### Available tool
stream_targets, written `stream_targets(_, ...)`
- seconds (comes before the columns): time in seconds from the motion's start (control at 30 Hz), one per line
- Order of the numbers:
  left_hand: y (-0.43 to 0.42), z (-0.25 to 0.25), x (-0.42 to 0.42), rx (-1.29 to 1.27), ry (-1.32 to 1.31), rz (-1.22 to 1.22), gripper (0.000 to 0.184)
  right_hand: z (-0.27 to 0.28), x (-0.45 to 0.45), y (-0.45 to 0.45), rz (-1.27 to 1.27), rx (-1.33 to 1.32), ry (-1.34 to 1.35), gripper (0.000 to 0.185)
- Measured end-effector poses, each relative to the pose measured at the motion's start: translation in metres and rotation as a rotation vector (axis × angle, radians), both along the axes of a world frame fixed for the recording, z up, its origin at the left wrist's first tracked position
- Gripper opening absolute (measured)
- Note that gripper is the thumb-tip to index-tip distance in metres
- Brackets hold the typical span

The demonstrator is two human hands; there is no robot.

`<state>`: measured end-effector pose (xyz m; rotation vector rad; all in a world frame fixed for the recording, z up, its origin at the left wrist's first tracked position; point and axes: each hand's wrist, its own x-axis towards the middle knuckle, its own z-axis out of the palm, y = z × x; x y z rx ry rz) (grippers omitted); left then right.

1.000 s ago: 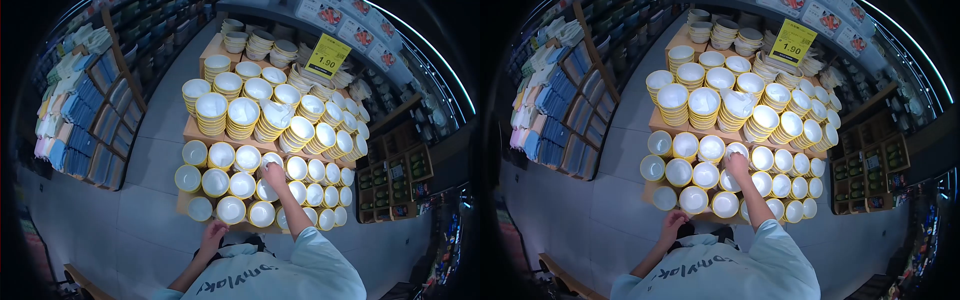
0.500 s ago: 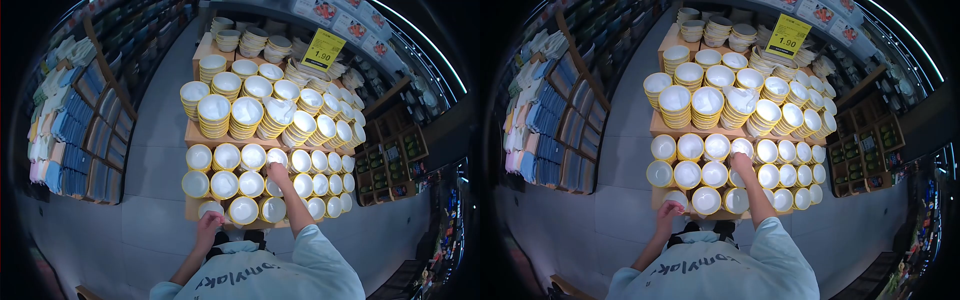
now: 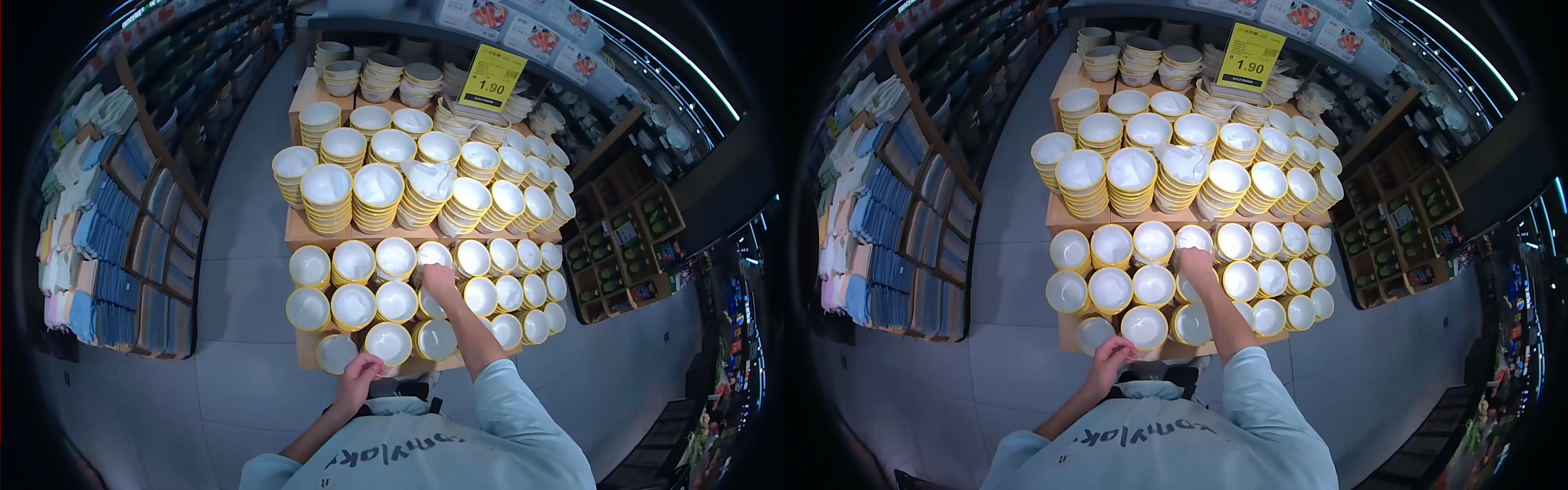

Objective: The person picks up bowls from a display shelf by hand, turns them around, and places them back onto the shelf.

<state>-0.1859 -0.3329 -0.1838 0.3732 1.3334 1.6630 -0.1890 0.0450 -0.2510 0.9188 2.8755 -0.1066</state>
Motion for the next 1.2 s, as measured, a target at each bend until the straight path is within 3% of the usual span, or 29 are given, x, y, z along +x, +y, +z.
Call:
stream_targets(0.47,-0.006,-0.017,-0.006,-0.044,-0.054,0.093,0.011,-0.005,0.005,-0.003,0.013,0.011,0.029,0.020)
stream_targets(0.73,-0.004,-0.015,-0.010,-0.025,-0.053,0.092,0.011,-0.005,0.008,-0.014,0.056,0.111,0.147,0.012)
stream_targets(1.2,0.005,-0.009,-0.010,-0.025,-0.053,0.040,0.012,0.013,-0.003,-0.024,0.002,0.060,-0.047,0.015)
